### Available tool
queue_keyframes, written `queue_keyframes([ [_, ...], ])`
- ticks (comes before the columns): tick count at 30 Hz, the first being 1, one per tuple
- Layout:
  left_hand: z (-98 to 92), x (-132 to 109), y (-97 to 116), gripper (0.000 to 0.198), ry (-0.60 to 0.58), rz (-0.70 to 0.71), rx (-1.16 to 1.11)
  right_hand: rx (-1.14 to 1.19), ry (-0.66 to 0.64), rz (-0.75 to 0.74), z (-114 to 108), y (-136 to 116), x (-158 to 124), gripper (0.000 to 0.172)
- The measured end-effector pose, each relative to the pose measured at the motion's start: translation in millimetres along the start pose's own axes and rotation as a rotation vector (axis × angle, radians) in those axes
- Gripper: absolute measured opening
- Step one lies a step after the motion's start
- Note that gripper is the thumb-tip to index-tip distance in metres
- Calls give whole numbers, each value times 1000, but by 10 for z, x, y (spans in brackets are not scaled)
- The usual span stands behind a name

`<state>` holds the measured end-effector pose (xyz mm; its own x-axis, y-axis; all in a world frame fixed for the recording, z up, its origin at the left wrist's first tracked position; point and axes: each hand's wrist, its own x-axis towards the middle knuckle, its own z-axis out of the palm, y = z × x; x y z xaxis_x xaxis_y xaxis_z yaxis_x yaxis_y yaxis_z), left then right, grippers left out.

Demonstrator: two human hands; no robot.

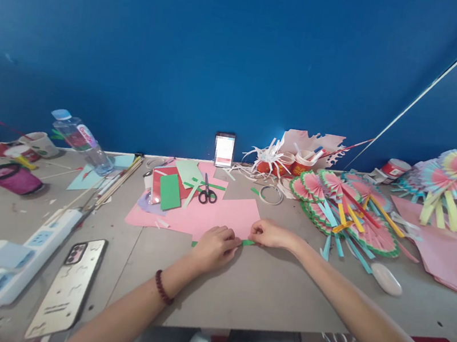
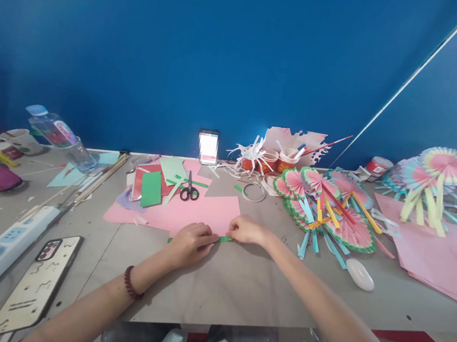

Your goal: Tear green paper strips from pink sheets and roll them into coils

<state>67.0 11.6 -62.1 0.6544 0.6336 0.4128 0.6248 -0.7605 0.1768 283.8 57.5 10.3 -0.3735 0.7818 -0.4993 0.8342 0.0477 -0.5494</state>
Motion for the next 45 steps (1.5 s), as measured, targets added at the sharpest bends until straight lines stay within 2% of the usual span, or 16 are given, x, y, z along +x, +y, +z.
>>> queue_keyframes([
  [10,-31,-2,-2,17,6,36,7,3,4,-13,-2,-2,-15,10],
  [27,-16,-5,8,21,-30,-23,-49,-25,20,-24,14,10,-5,9],
  [37,-65,14,52,21,-78,-28,-4,-42,0,-7,-9,-19,-19,12],
  [45,-61,15,56,20,-76,-12,12,-100,46,2,3,-70,-40,10],
])
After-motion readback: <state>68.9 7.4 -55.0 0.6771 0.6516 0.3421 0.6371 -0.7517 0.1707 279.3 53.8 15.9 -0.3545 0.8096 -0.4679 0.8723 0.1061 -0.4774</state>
